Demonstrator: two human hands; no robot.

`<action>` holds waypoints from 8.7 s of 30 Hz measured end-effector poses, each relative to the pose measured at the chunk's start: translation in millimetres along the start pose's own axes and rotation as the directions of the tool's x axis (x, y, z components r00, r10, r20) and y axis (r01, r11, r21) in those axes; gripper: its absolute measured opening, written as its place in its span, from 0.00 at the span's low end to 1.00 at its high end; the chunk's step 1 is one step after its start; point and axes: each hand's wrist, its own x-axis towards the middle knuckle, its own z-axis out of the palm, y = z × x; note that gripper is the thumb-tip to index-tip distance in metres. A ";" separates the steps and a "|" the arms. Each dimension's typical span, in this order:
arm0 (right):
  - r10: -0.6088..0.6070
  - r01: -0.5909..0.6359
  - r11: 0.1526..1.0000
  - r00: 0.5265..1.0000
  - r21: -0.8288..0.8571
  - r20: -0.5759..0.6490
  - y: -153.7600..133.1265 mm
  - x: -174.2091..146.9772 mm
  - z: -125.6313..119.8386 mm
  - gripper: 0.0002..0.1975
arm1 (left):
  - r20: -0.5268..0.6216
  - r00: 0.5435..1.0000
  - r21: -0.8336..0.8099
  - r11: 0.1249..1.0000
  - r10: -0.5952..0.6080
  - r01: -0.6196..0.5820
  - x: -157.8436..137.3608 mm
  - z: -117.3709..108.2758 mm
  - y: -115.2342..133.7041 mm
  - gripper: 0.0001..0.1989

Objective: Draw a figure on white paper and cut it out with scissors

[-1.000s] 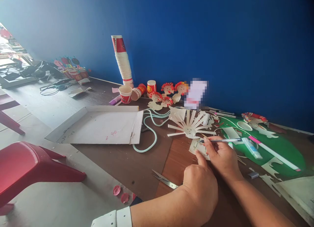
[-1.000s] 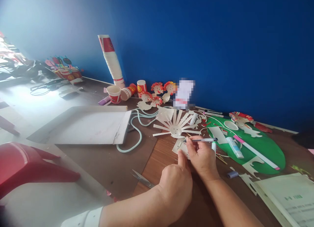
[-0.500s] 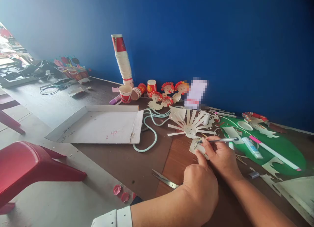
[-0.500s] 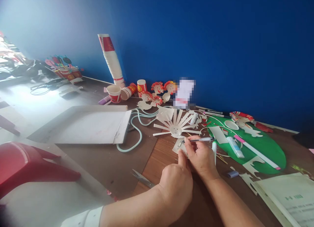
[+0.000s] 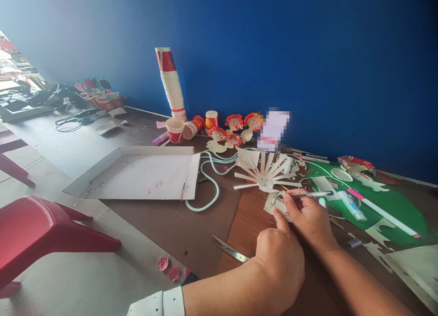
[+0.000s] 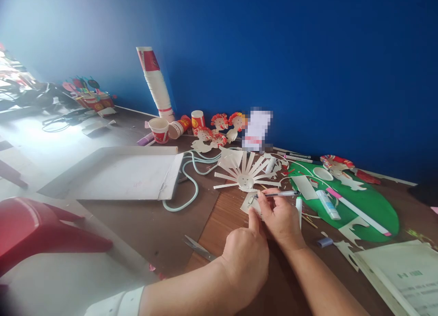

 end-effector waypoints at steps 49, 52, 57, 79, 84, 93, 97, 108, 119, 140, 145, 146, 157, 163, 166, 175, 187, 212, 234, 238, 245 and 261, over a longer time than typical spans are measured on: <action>0.091 -0.090 0.995 0.996 0.032 -0.022 0.2 1.6 -3.1 0.15 | 0.039 0.999 -0.020 0.999 -0.028 0.029 1.1 -1.2 0.8 0.25; 0.105 -0.105 0.994 0.994 0.033 -0.013 0.8 1.7 -3.0 0.15 | 0.036 0.999 -0.013 1.000 -0.021 0.022 1.3 -0.6 1.3 0.26; 0.102 -0.101 0.994 0.995 0.042 -0.008 1.4 1.3 -3.8 0.14 | 0.030 0.999 -0.030 0.999 -0.032 0.033 0.0 0.3 1.7 0.24; 0.149 -0.149 0.987 0.989 0.057 -0.004 2.7 1.7 -3.1 0.16 | 0.057 0.998 0.002 1.000 0.011 -0.011 0.9 -0.5 1.0 0.25; 0.134 -0.134 0.990 0.991 0.051 -0.003 3.4 2.0 -1.8 0.15 | 0.063 0.998 -0.001 1.000 0.023 -0.023 1.1 -2.0 -0.8 0.26; 0.130 -0.130 0.991 0.991 0.019 -0.013 3.0 3.0 -2.6 0.15 | 0.035 0.999 0.006 1.000 -0.011 0.011 1.6 0.6 1.6 0.25; 0.148 -0.147 0.989 0.989 0.015 -0.022 2.7 3.2 -2.2 0.14 | 0.045 0.999 0.007 1.000 -0.011 0.011 1.6 0.9 1.7 0.25; 0.149 -0.149 0.989 0.989 0.017 -0.016 5.5 3.3 -2.1 0.15 | 0.027 0.999 0.010 0.999 -0.040 0.039 0.8 0.6 1.6 0.25; 0.114 -0.115 0.993 0.993 -0.017 -0.037 5.9 4.6 -1.3 0.16 | 0.029 0.998 0.011 0.999 -0.050 0.050 -0.2 -0.6 1.4 0.24; 0.091 -0.089 0.996 0.992 0.027 -0.083 6.0 3.7 -1.7 0.15 | 0.012 0.999 -0.017 0.999 -0.051 0.051 1.0 2.4 3.3 0.26; 0.065 -0.064 0.998 0.996 0.017 -0.055 3.0 4.0 -2.9 0.15 | 0.027 1.000 -0.021 1.000 -0.002 0.003 0.2 -0.4 1.5 0.24; 0.067 -0.067 0.998 0.997 0.019 -0.049 2.1 4.1 -3.1 0.15 | 0.025 1.000 -0.016 1.000 0.005 -0.005 0.2 -0.3 1.2 0.24; 0.087 -0.088 0.996 0.996 -0.018 -0.035 4.9 5.1 -1.5 0.15 | 0.036 0.999 -0.006 1.000 -0.009 0.010 1.0 0.4 1.8 0.26; 0.073 -0.073 0.997 0.995 -0.004 -0.065 3.3 5.5 -2.0 0.15 | 0.013 1.000 -0.010 1.000 -0.011 0.011 1.2 2.6 1.6 0.26; 0.088 -0.088 0.996 0.995 -0.009 -0.055 4.3 5.7 -1.4 0.15 | 0.005 1.000 -0.008 1.000 -0.017 0.017 1.2 4.1 2.6 0.25; 0.098 -0.098 0.995 0.993 0.007 -0.059 10.8 4.8 1.4 0.15 | -0.020 0.999 0.004 0.999 -0.044 0.044 0.6 5.2 4.1 0.25; 0.118 -0.118 0.993 0.992 0.016 -0.046 8.2 5.6 0.5 0.14 | 0.031 0.999 0.000 1.000 -0.015 0.015 0.2 -0.2 1.3 0.25; 0.093 -0.092 0.996 0.994 0.012 -0.056 5.2 2.8 -1.0 0.14 | 0.043 0.999 0.004 1.000 0.005 -0.005 0.8 -0.7 0.5 0.25; 0.037 -0.039 0.999 0.998 -0.023 -0.049 0.8 3.5 -1.8 0.12 | 0.017 0.999 0.014 0.999 0.031 -0.031 0.8 3.6 2.0 0.25; 0.018 -0.018 1.000 0.999 -0.013 -0.050 2.1 2.9 -2.1 0.13 | 0.013 1.000 -0.012 1.000 -0.004 0.004 1.2 1.9 1.7 0.25; 0.012 -0.012 1.000 0.999 -0.003 -0.040 2.6 2.9 -1.6 0.12 | -0.018 0.999 -0.030 0.999 -0.029 0.029 1.3 2.7 1.9 0.24; 0.013 -0.013 1.000 1.000 -0.015 -0.023 3.0 1.3 -1.0 0.12 | -0.016 1.000 0.003 1.000 -0.009 0.009 -0.5 1.1 1.4 0.24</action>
